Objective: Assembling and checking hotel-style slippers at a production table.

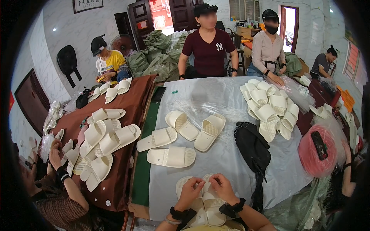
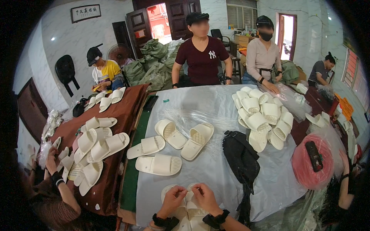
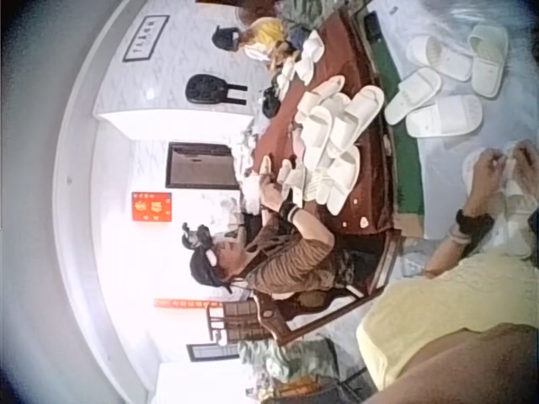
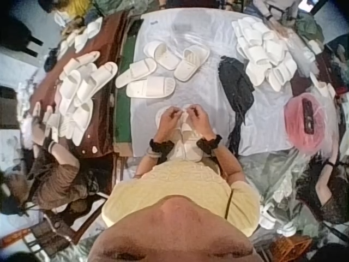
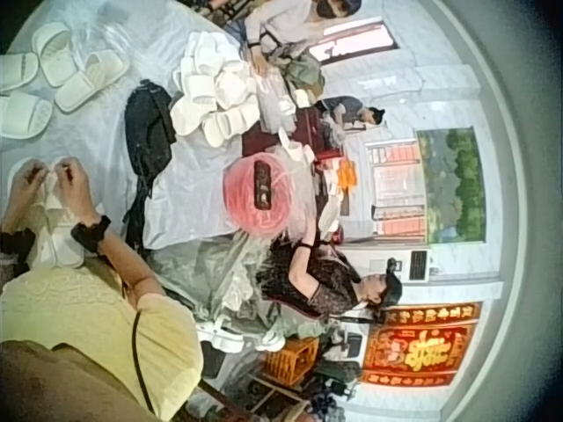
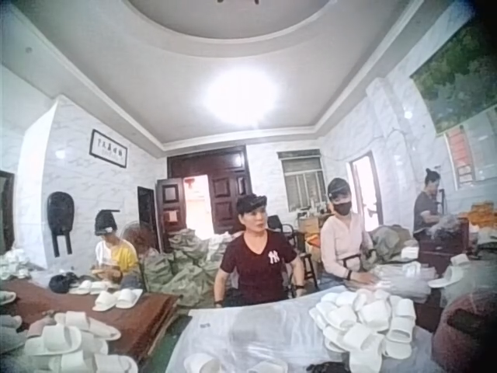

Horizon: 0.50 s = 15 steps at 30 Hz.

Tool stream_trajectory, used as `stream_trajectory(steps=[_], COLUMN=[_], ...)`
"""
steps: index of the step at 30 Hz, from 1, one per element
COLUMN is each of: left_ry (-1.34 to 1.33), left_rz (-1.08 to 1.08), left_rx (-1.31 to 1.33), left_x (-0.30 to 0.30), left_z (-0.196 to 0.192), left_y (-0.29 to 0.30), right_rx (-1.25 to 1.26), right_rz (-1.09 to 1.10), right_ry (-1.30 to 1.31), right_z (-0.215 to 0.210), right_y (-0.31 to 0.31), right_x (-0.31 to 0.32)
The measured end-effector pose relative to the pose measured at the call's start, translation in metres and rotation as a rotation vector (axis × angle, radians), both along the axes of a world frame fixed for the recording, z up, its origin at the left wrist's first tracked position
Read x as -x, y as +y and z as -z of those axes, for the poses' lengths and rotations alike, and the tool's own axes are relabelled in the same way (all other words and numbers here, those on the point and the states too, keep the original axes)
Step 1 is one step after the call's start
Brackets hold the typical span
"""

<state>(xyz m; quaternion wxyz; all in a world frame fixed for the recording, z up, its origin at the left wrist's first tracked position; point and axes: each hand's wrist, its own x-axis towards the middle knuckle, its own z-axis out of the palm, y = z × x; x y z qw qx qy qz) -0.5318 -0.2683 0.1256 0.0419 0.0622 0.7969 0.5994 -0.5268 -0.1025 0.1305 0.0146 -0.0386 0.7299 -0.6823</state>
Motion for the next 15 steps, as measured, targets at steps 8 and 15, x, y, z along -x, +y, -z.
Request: stream_trajectory(steps=[8, 15], left_ry=[0.030, -0.004], left_rz=[-0.016, -0.013], left_rx=[-0.022, 0.013], left_x=[-0.0014, -0.0016], left_z=[-0.0065, -0.0107], left_y=[0.0021, 0.0026], right_rx=[0.021, 0.046], right_rz=[0.045, 0.026], right_ry=[-0.008, 0.008], right_z=[-0.0008, -0.0012], right_y=[-0.0010, -0.0001], right_x=[-0.0012, -0.0015])
